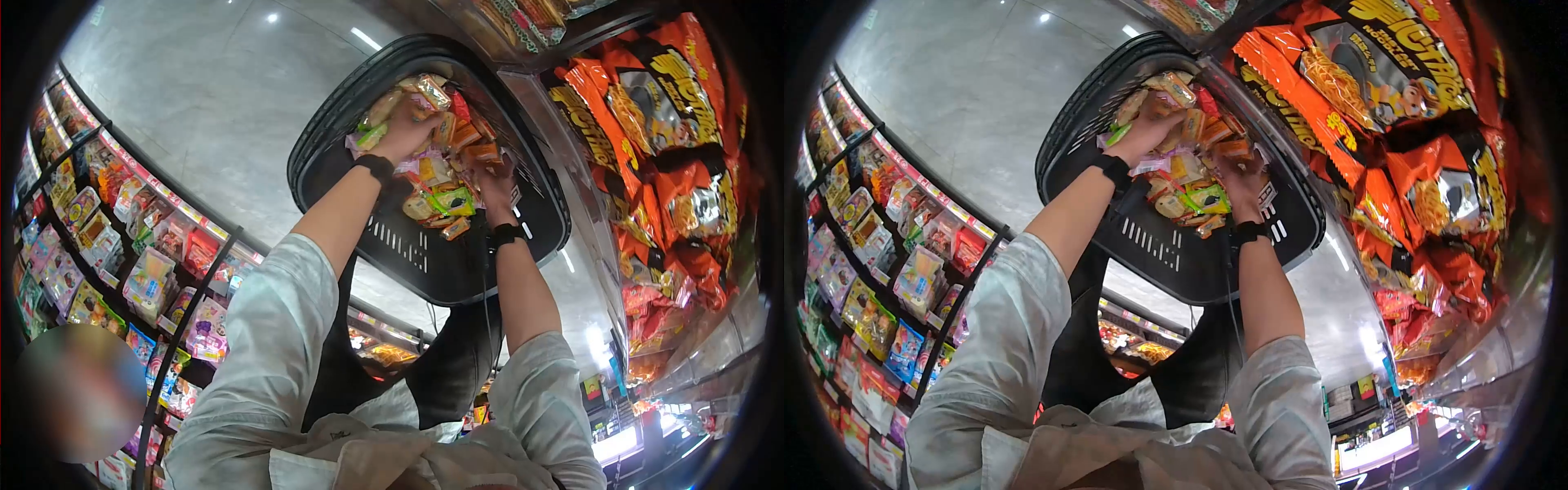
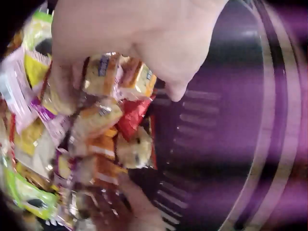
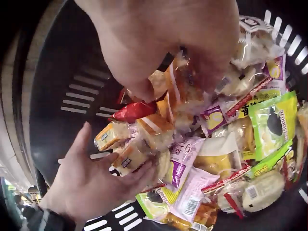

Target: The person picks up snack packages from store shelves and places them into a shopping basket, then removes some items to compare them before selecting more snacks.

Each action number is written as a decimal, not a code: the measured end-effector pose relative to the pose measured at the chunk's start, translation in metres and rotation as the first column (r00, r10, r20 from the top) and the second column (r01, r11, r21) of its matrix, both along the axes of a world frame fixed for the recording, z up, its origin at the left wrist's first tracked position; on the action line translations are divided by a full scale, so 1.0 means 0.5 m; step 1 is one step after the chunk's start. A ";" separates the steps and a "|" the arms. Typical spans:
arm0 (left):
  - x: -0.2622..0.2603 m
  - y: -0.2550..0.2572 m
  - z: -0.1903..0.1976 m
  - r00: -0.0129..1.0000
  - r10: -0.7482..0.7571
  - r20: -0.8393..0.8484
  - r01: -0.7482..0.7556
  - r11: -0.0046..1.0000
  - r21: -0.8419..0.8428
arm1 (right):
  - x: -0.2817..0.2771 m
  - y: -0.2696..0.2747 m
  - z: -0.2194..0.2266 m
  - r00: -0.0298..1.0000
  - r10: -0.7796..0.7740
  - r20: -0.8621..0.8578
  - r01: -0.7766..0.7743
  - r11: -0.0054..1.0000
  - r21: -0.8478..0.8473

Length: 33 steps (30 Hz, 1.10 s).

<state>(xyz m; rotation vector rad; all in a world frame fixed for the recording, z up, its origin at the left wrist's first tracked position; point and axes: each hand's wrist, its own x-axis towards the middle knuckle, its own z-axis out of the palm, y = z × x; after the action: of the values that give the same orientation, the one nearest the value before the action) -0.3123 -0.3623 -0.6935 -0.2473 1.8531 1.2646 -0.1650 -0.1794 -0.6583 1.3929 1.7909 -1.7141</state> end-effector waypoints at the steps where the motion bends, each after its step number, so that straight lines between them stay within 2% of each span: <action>1: -0.001 0.023 -0.009 0.998 0.051 0.037 -0.051 0.999 -0.005 | -0.006 -0.002 -0.013 0.999 -0.027 0.036 0.026 0.999 0.028; 2: -0.002 0.045 -0.017 0.992 0.103 0.073 -0.103 0.995 -0.011 | -0.012 0.001 -0.022 0.998 -0.051 0.041 0.051 0.999 0.001; 4: -0.041 0.092 0.048 0.891 0.286 0.353 -0.317 0.948 0.030 | -0.040 0.003 -0.020 0.994 -0.096 0.051 0.099 0.994 -0.055; 5: -0.049 0.114 0.039 0.824 0.428 0.372 -0.438 0.897 -0.061 | -0.072 -0.005 0.014 0.982 -0.157 0.105 0.174 0.969 -0.173; 8: -0.061 0.132 0.017 0.850 0.452 0.270 -0.351 0.869 -0.350 | -0.088 0.006 -0.043 0.952 -0.239 0.191 0.294 0.887 -0.357; 9: -0.067 0.134 0.026 0.858 0.444 0.256 -0.313 0.849 -0.425 | -0.094 0.017 -0.056 0.943 -0.231 0.240 0.321 0.822 -0.470; 10: -0.051 0.129 -0.013 0.906 0.384 0.176 -0.287 0.865 -0.411 | -0.081 0.025 -0.095 0.962 -0.207 0.177 0.271 0.790 -0.549; 11: -0.028 0.120 -0.057 0.943 0.320 0.092 -0.259 0.879 -0.400 | -0.057 0.025 -0.127 0.999 0.021 -0.046 -0.039 0.896 -0.442; 12: -0.011 0.111 -0.086 0.967 0.254 0.009 -0.230 0.889 -0.395 | -0.034 0.022 -0.146 0.958 0.242 -0.155 -0.278 0.916 -0.290; 13: 0.001 0.106 -0.053 0.989 0.099 -0.109 -0.135 0.903 -0.407 | -0.013 0.019 -0.164 0.870 0.443 -0.218 -0.469 0.879 -0.089; 14: 0.007 0.093 -0.038 0.988 0.152 0.020 -0.139 0.940 -0.311 | 0.002 0.018 -0.182 0.784 0.592 -0.185 -0.586 0.805 0.090; 16: 0.026 0.062 -0.048 0.940 0.200 0.276 -0.176 0.979 -0.107 | -0.031 -0.003 -0.155 0.892 0.446 -0.070 -0.447 0.894 -0.009; 17: 0.038 0.052 -0.049 0.952 0.187 0.241 -0.179 0.982 -0.054 | -0.087 -0.020 -0.095 0.986 0.150 0.073 -0.128 0.960 -0.251; 18: 0.052 0.047 -0.050 0.963 0.174 0.207 -0.178 0.984 0.002 | -0.125 -0.030 -0.058 0.953 -0.119 0.278 0.232 0.878 -0.419; 19: 0.065 0.046 -0.040 0.971 0.162 0.177 -0.175 0.983 0.062 | -0.078 -0.020 -0.112 0.991 -0.053 0.125 0.101 0.900 -0.423; 20: 0.062 0.047 -0.003 0.933 0.213 0.289 -0.259 0.957 0.132 | -0.029 -0.009 -0.169 1.000 0.006 -0.030 -0.017 0.915 -0.404; 22: 0.045 0.048 0.085 0.816 0.271 0.511 -0.438 0.867 0.239 | -0.063 -0.016 -0.085 0.948 -0.250 0.198 0.317 0.797 -0.513; 24: 0.081 0.032 0.088 0.840 0.241 0.486 -0.419 0.856 0.301 | -0.056 -0.017 -0.024 0.951 -0.254 0.178 0.310 0.793 -0.524; 26: 0.119 0.012 0.133 0.862 0.207 0.464 -0.387 0.858 0.337 | -0.051 -0.030 0.079 0.952 -0.257 0.166 0.306 0.822 -0.480; 27: 0.136 -0.006 0.177 0.874 0.190 0.448 -0.365 0.864 0.347 | 0.007 -0.013 0.044 0.964 -0.231 0.134 0.262 0.729 -0.632; 28: 0.151 -0.025 0.223 0.890 0.171 0.424 -0.339 0.869 0.361 | -0.042 -0.048 0.193 0.974 -0.221 0.055 0.223 0.870 -0.441; 30: 0.193 -0.070 0.345 0.828 0.145 0.542 -0.395 0.836 0.380 | -0.011 -0.052 0.289 0.987 -0.140 0.081 0.162 0.866 -0.472; 31: 0.213 -0.095 0.409 0.799 0.121 0.589 -0.416 0.819 0.396 | 0.017 -0.066 0.358 0.997 -0.066 0.049 0.081 0.878 -0.472; 32: 0.198 -0.120 0.505 0.788 0.074 0.611 -0.420 0.790 0.446 | 0.017 -0.085 0.470 1.000 0.007 -0.013 -0.012 0.898 -0.440; 33: 0.205 -0.144 0.562 0.782 0.048 0.622 -0.426 0.769 0.476 | 0.015 -0.094 0.539 0.996 0.085 0.003 -0.076 0.915 -0.396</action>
<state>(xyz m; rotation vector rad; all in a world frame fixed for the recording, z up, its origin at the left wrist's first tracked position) -0.2098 -0.4343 -0.4125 -0.4844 0.8451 1.6672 -0.1575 -0.2266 -0.3889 1.1414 1.3647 -1.8776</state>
